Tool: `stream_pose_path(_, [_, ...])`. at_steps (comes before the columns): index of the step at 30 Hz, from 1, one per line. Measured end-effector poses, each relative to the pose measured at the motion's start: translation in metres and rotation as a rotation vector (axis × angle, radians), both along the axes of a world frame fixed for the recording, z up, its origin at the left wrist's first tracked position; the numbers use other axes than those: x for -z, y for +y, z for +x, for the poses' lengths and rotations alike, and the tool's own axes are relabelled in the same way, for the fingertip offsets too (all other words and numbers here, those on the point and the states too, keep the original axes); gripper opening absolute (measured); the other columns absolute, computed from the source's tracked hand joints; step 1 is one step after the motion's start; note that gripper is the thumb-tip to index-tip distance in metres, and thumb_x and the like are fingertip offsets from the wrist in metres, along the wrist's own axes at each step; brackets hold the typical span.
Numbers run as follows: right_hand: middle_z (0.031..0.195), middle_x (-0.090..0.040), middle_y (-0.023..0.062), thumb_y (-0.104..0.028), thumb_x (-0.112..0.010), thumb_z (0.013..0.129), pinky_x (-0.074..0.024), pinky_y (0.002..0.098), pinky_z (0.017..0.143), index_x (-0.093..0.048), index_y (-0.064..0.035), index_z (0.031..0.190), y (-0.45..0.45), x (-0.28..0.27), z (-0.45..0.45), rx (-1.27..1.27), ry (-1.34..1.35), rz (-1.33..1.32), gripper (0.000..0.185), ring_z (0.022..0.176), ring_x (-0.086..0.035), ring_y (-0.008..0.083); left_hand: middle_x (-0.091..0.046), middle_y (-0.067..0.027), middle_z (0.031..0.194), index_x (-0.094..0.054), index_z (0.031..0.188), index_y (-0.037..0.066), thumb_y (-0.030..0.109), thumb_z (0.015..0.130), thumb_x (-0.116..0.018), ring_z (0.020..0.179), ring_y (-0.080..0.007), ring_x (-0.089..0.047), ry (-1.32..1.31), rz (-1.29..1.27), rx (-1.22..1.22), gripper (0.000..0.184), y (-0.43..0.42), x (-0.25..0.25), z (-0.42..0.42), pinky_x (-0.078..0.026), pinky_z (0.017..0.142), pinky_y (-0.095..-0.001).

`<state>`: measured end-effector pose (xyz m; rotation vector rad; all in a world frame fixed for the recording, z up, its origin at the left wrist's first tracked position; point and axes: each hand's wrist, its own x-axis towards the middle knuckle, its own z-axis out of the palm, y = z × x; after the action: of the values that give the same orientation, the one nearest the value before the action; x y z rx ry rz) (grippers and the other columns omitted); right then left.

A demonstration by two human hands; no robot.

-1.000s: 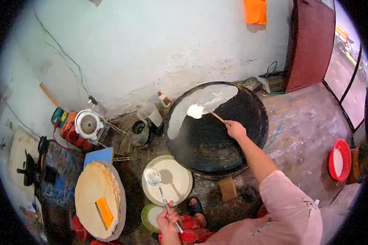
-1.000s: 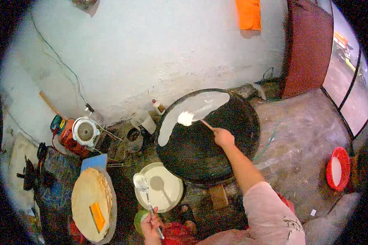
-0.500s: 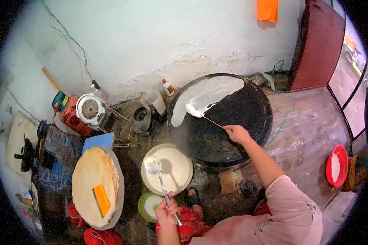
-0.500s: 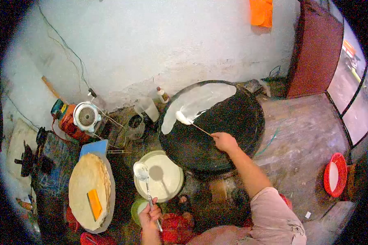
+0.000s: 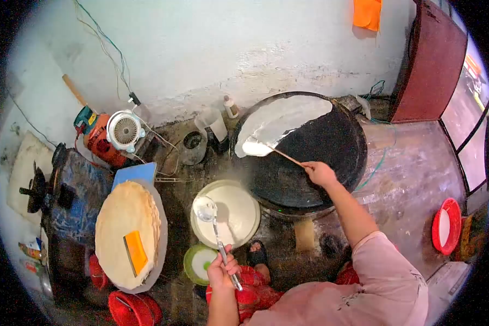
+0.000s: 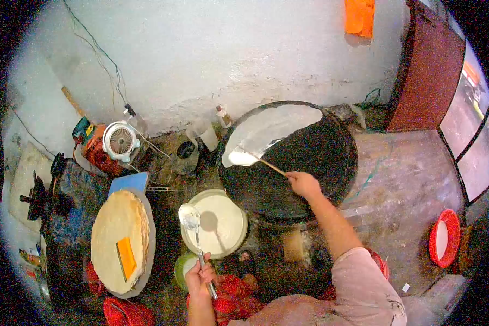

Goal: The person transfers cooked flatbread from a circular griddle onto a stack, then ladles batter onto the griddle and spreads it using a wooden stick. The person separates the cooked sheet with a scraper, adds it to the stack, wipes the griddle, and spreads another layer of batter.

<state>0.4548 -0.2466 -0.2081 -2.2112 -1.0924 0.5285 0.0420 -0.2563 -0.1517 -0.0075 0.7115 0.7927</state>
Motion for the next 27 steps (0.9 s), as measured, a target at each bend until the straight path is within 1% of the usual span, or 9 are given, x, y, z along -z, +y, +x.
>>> stream_pose_path(4, [0.095,-0.063,0.0081,-0.032,-0.052,0.082,-0.0476,0.0387,0.076,-0.062,-0.0277,0.105,-0.021,-0.041,-0.034,-0.046,-0.121,-0.159,0.025,0.087,-0.059,0.0288,-0.046,-0.0063,0.067,-0.049,0.112,-0.003,0.023,0.092,-0.037,0.048,-0.0122,-0.039,-0.030,0.004,0.016,0.035,0.001,-0.003,-0.005,-0.032,0.041,-0.0245])
stream_pose_path(8, [0.088,-0.064,0.0076,-0.030,-0.054,0.081,-0.0483,0.0385,0.068,-0.063,-0.0265,0.104,-0.068,-0.041,-0.017,0.019,-0.200,-0.023,0.025,0.080,-0.061,0.0272,-0.047,-0.0058,0.068,-0.049,0.111,-0.002,0.023,0.092,-0.037,0.049,-0.0120,-0.039,-0.039,-0.005,0.016,0.034,0.000,0.002,-0.012,-0.033,0.041,-0.0246])
stream_pose_path(10, [0.091,-0.064,0.0098,-0.028,-0.051,0.084,-0.0472,0.0381,0.070,-0.061,-0.0214,0.107,-0.066,-0.027,-0.018,0.231,-0.032,-0.036,0.026,0.083,-0.060,0.0289,-0.047,-0.0057,0.068,-0.049,0.110,-0.001,0.023,0.092,-0.036,0.049,-0.0121,-0.039,-0.080,0.000,0.019,0.033,-0.002,0.003,-0.015,-0.033,0.042,-0.0247])
stream_pose_path(13, [0.092,-0.065,0.0114,-0.018,-0.050,0.088,-0.0456,0.0298,0.073,-0.060,-0.0065,0.106,-0.051,0.035,-0.029,0.081,0.100,0.194,0.024,0.082,-0.060,0.0178,-0.047,-0.0059,0.068,-0.049,0.110,-0.002,0.024,0.092,-0.036,0.049,-0.0124,-0.040,-0.072,-0.020,0.020,0.034,-0.004,-0.002,-0.015,-0.034,0.042,-0.0248])
stream_pose_path(17, [0.091,-0.064,0.0119,-0.021,-0.053,0.085,-0.0462,0.0319,0.073,-0.060,-0.0128,0.109,-0.082,-0.003,-0.085,-0.013,0.114,0.082,0.027,0.081,-0.061,0.0240,-0.047,-0.0065,0.068,-0.049,0.111,-0.003,0.023,0.093,-0.035,0.049,-0.0130,-0.041,-0.092,-0.010,0.023,0.034,-0.007,-0.001,-0.024,-0.034,0.042,-0.0246])
stream_pose_path(19, [0.090,-0.064,0.0105,-0.032,-0.053,0.082,-0.0480,0.0391,0.071,-0.062,-0.0212,0.107,-0.108,-0.006,-0.107,0.028,0.052,-0.048,0.028,0.080,-0.061,0.0307,-0.047,-0.0065,0.067,-0.048,0.111,-0.003,0.023,0.093,-0.034,0.048,-0.0125,-0.039,-0.061,-0.030,0.000,0.035,-0.007,-0.004,-0.029,-0.031,0.040,-0.0240])
stream_pose_path(20, [0.081,-0.063,0.0131,-0.032,-0.055,0.079,-0.0484,0.0418,0.065,-0.054,-0.0192,0.117,-0.122,0.009,-0.111,-0.037,-0.123,-0.110,0.040,0.072,-0.060,0.0333,-0.047,-0.0065,0.067,-0.048,0.111,-0.003,0.023,0.093,-0.034,0.048,-0.0125,-0.039,-0.066,-0.036,-0.003,0.035,-0.008,-0.003,-0.032,-0.031,0.040,-0.0240])
stream_pose_path(22, [0.076,-0.061,0.0172,-0.031,-0.055,0.078,-0.0475,0.0438,0.060,-0.041,-0.0169,0.129,-0.144,0.002,-0.129,-0.142,-0.168,-0.289,0.055,0.069,-0.059,0.0357,-0.047,-0.0058,0.067,-0.049,0.111,-0.002,0.023,0.093,-0.035,0.047,-0.0116,-0.038,0.014,0.031,0.019,0.034,-0.006,-0.003,-0.039,-0.030,0.040,-0.0236])
stream_pose_path(27, [0.074,-0.059,0.0183,-0.020,-0.050,0.081,-0.0464,0.0455,0.057,-0.021,-0.0090,0.136,-0.097,0.024,-0.167,-0.078,-0.278,-0.105,0.063,0.066,-0.058,0.0362,-0.045,-0.0041,0.068,-0.046,0.115,-0.001,0.024,0.092,-0.037,0.047,-0.0096,-0.035,0.155,0.097,0.078,0.035,-0.009,-0.011,-0.046,-0.029,0.041,-0.0233])
